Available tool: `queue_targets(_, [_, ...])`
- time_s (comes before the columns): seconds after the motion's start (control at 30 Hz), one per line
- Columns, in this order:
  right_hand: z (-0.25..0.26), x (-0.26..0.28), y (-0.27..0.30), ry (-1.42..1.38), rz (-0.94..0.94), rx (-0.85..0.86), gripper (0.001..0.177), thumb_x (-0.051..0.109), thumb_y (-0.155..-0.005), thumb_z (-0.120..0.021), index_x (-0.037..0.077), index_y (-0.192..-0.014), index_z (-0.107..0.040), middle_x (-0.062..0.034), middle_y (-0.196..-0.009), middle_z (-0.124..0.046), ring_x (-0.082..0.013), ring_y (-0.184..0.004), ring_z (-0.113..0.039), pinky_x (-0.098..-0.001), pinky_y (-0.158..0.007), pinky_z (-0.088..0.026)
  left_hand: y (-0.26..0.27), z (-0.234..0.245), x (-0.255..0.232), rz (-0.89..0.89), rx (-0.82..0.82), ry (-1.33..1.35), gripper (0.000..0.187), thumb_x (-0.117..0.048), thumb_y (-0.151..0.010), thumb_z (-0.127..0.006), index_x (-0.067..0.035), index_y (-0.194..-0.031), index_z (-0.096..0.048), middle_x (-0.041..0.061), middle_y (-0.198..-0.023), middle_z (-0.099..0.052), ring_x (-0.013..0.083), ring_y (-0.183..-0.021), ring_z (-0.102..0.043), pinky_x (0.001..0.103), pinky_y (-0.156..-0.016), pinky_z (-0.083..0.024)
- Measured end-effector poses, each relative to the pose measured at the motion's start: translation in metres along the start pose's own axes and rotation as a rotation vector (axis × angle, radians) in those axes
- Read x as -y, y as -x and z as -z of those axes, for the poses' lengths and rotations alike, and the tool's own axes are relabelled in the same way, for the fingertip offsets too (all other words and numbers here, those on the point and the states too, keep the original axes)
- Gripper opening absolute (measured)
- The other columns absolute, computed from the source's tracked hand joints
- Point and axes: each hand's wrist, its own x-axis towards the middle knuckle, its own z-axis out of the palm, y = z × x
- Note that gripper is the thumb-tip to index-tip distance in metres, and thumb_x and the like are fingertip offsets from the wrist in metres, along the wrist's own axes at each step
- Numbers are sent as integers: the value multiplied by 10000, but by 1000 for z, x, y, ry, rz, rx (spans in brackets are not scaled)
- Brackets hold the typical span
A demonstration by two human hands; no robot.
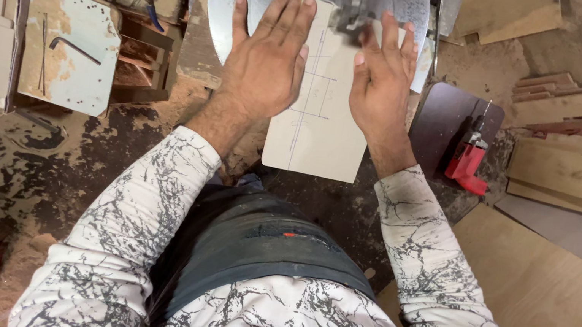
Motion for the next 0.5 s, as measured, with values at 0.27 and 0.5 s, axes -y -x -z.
queue_targets(0.27, [-2,1,-4,43,-5,15,338,192,-1153,-552,128,-1475,-632,-101,-1577,-462,-436,-1585,-265,-555,-1324,-187,1,-5,4,-8,-16,-29,603,-237,-1087,-375,-31,-1634,-226,186,-1667,-344,310,-1571,-236,669,-1217,24])
queue_targets(0.5, [-5,-2,-5,16,4,1,280,189,-1145,-559,83,-1368,-692,-174,-1664,-378,-476,-1571,-232,-561,-1300,-197,-3,-5,7,-13,-27,-23,602,-242,-1098,-387,-36,-1641,-228,178,-1671,-347,309,-1579,-236,677,-1222,18])
